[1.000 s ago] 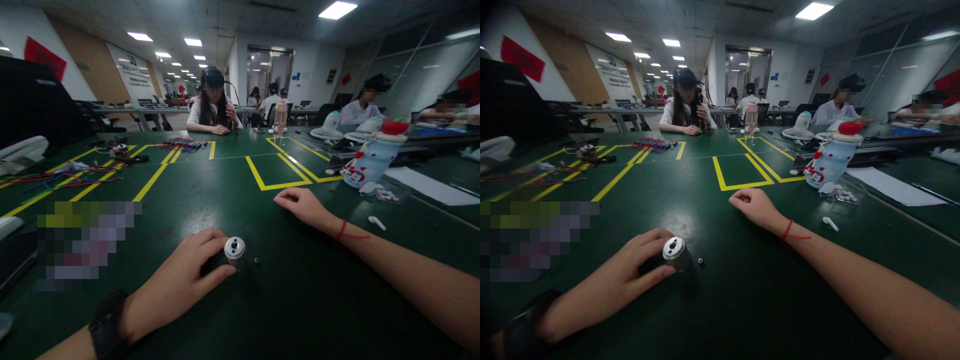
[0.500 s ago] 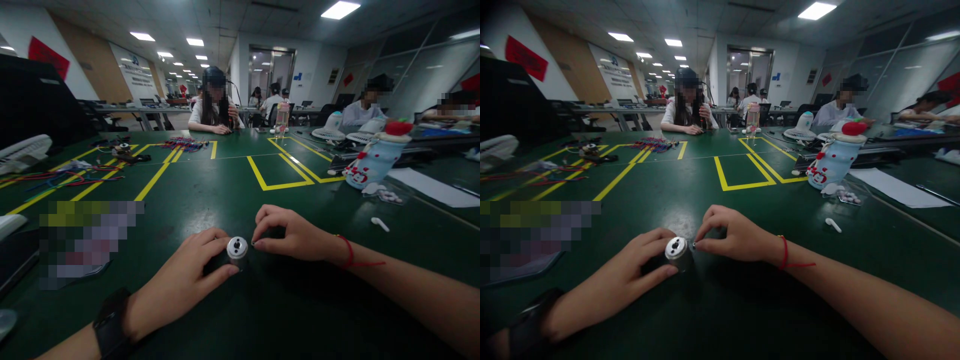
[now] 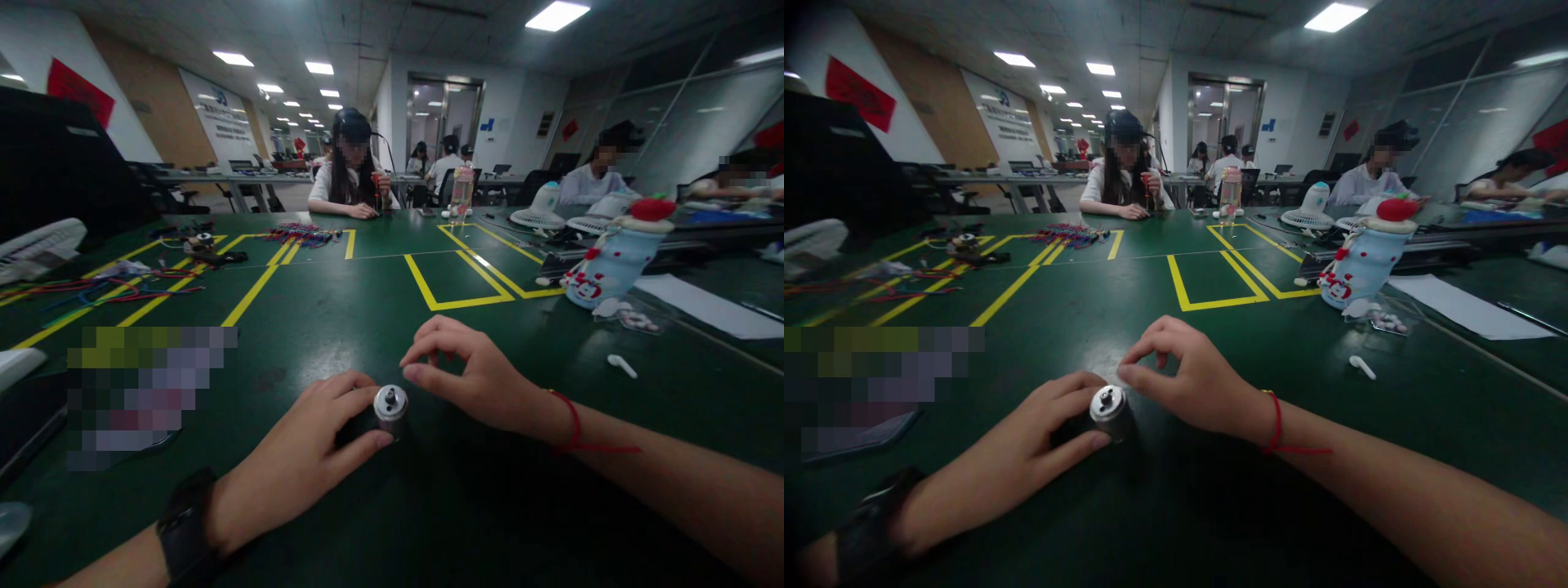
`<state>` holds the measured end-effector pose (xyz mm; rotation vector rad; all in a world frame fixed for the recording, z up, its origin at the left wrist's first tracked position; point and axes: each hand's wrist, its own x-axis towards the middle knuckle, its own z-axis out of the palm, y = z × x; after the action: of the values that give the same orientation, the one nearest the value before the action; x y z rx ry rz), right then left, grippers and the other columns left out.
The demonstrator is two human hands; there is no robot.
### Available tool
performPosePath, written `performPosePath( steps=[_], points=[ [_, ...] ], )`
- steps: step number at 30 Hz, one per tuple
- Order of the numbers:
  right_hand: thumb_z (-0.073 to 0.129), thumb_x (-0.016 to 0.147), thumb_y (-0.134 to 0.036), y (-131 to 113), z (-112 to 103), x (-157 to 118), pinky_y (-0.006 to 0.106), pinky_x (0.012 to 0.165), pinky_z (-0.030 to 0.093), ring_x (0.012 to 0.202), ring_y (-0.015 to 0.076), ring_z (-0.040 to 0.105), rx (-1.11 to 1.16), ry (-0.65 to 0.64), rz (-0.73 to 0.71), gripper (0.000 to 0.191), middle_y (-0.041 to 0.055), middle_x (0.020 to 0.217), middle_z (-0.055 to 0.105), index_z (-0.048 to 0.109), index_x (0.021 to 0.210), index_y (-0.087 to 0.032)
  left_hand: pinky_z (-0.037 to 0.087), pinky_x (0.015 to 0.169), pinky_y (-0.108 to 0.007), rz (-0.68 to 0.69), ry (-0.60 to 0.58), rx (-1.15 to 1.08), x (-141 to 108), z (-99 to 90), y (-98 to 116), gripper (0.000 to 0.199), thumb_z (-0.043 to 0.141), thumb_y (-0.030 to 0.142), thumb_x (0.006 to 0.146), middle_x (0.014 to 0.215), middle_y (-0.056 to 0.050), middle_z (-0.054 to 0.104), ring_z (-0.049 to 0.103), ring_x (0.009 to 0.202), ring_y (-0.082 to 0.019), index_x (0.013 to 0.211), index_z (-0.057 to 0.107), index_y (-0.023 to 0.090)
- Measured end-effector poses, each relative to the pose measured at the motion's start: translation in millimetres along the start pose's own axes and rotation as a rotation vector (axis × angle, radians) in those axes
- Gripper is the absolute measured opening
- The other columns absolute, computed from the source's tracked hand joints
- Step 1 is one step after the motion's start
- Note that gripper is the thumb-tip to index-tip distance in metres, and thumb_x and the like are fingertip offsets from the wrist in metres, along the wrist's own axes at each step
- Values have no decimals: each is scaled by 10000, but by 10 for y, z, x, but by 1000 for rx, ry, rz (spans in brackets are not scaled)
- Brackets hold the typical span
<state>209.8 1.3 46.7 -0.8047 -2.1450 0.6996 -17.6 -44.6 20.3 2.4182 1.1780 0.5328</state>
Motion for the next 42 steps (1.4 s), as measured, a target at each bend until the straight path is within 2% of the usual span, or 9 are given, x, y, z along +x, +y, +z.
performPosePath(
  steps=[6,9,12,18,23,26,29,36,42],
  points=[
    [635,781,-399,644,-341,22,280,615,414,661,141,531,71,347,385,255,28,739,626,678,814,-150,420,920,-392,0,-22,5,0,-2,71,196,534,339,950,1177,-20,554,524,1051,-232,1136,556,280],
    [570,803,-464,968,-450,-24,262,524,377,575,119,492,92,415,459,348,37,728,605,655,856,-131,422,916,-395,-1,-29,1,10,39,76,199,532,345,951,1176,-14,551,524,1047,-230,1140,550,285],
    [562,801,-490,1095,-473,-48,249,508,371,566,110,490,104,410,472,378,36,728,596,648,860,-127,428,907,-387,-7,-42,-7,28,76,60,184,532,352,951,1161,-12,554,525,1041,-225,1119,555,281],
    [600,800,-401,940,-410,-46,274,596,406,638,133,523,44,280,414,270,27,715,614,676,803,-142,427,927,-395,-8,-20,1,72,106,55,184,540,347,944,1171,-15,559,532,1050,-228,1109,565,272],
    [606,834,-320,459,-260,-101,258,611,413,675,125,540,-9,-75,209,182,22,785,642,704,868,-170,434,930,-401,-3,-5,9,121,111,103,198,551,354,934,1172,-24,566,538,1054,-238,1110,574,266],
    [596,858,-320,140,-194,-171,254,677,446,764,123,561,28,-102,67,205,37,915,639,685,986,-186,425,945,-410,6,4,19,173,129,172,196,555,346,933,1185,-20,562,534,1069,-242,1116,571,277],
    [625,845,-303,-18,-170,-233,261,735,456,825,129,572,55,-97,12,165,29,929,634,695,951,-199,430,942,-405,19,18,23,211,171,229,216,565,346,927,1204,-17,558,536,1077,-243,1134,565,288],
    [601,867,-337,114,-284,-268,267,720,456,807,131,577,121,-7,53,169,23,894,639,684,898,-193,453,913,-390,19,37,30,222,249,229,219,571,355,917,1172,-28,578,552,1046,-247,1120,594,274],
    [649,830,-365,356,-448,-325,369,907,387,995,185,530,-103,-358,22,173,44,1027,609,727,905,-230,457,882,-373,5,-6,13,234,205,218,208,562,354,929,1129,-24,589,555,1017,-232,1115,596,268]
  ],
)
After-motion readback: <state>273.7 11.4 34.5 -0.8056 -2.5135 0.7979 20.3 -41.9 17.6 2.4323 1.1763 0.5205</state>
